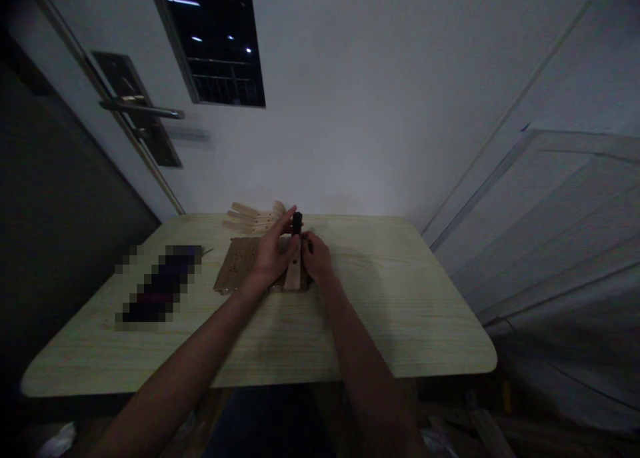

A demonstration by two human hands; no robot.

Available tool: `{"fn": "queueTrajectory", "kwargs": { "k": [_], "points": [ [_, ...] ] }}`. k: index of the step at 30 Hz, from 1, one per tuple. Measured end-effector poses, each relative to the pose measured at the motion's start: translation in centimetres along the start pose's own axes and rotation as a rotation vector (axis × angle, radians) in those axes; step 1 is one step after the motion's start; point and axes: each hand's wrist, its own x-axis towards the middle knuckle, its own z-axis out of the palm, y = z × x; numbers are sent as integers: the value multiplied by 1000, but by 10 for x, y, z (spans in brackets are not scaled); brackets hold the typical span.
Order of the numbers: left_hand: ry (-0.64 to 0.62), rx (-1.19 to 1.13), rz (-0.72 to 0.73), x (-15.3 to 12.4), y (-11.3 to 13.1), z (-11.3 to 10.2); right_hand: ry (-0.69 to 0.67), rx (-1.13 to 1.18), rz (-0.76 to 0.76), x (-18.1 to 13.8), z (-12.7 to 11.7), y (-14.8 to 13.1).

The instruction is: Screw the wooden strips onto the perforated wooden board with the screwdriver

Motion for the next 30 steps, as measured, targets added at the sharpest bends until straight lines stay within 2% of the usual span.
{"fn": "queueTrajectory", "kwargs": {
  "k": [5, 8, 12, 23, 30],
  "points": [
    [9, 3, 9, 0, 2, -1, 1, -6, -3, -1, -1, -1],
    [55, 83, 46, 2, 2, -2, 3, -26, -4, -1, -1, -4],
    [114, 126, 25, 4, 0, -3, 1, -52, 2, -1, -2, -6],
    [35, 40, 44, 1, 0, -1, -2, -5, 1, -1, -1, -2],
    [102, 90, 45, 4, -1, -3, 17, -23, -4, -1, -1, -3]
  ]
}}
